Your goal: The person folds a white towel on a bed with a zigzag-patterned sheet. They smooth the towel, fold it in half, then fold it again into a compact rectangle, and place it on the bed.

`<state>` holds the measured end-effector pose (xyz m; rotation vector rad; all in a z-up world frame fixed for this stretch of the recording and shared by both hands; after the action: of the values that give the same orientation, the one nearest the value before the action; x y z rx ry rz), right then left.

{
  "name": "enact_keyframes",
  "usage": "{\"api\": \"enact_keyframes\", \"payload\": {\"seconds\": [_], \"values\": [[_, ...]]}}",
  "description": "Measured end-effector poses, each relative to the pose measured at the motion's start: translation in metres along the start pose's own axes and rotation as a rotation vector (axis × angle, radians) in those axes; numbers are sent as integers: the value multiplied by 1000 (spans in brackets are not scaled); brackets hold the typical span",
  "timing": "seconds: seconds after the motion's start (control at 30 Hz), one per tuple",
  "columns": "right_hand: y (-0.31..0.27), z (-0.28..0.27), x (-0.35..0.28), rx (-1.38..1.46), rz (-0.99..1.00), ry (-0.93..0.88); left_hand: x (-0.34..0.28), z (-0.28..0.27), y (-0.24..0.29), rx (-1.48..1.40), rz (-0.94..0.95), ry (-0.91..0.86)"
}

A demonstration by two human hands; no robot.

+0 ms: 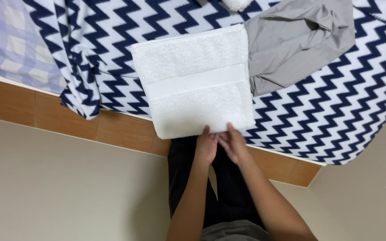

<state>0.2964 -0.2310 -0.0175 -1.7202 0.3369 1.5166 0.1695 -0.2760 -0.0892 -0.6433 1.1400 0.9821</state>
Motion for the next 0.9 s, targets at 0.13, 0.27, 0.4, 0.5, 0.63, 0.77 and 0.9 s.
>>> {"api": "enact_keyframes", "payload": {"seconds": [0.13,0.27,0.4,0.5,0.63,0.77,0.9], "values": [[29,1,22,191,157,-215,-5,32,1,91,70,-143],[8,-2,33,297,81,-195,16,6,15,-8,156,-120],[-12,-38,42,359,26,-122,30,-63,74,-151,145,-127],[-24,-48,50,334,4,-127,28,-104,138,51,370,34],[-58,-26,21,58,-129,-81,-1,-85,132,80,326,73],[-78,-12,23,-522,-426,50,21,-66,84,47,166,-33],[-104,14,28,-925,-477,44,38,-51,113,-43,223,31]]}}
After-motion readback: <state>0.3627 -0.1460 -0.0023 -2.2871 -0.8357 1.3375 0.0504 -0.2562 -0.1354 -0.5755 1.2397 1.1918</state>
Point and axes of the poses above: each hand's wrist, its own x-axis towards the middle knuckle, its own z-axis out of the palm, y = z × x, the point moved 3 cm from there along x, towards the middle knuckle, and after that the axes turned 6 degrees about x, right-handed, at the moved point
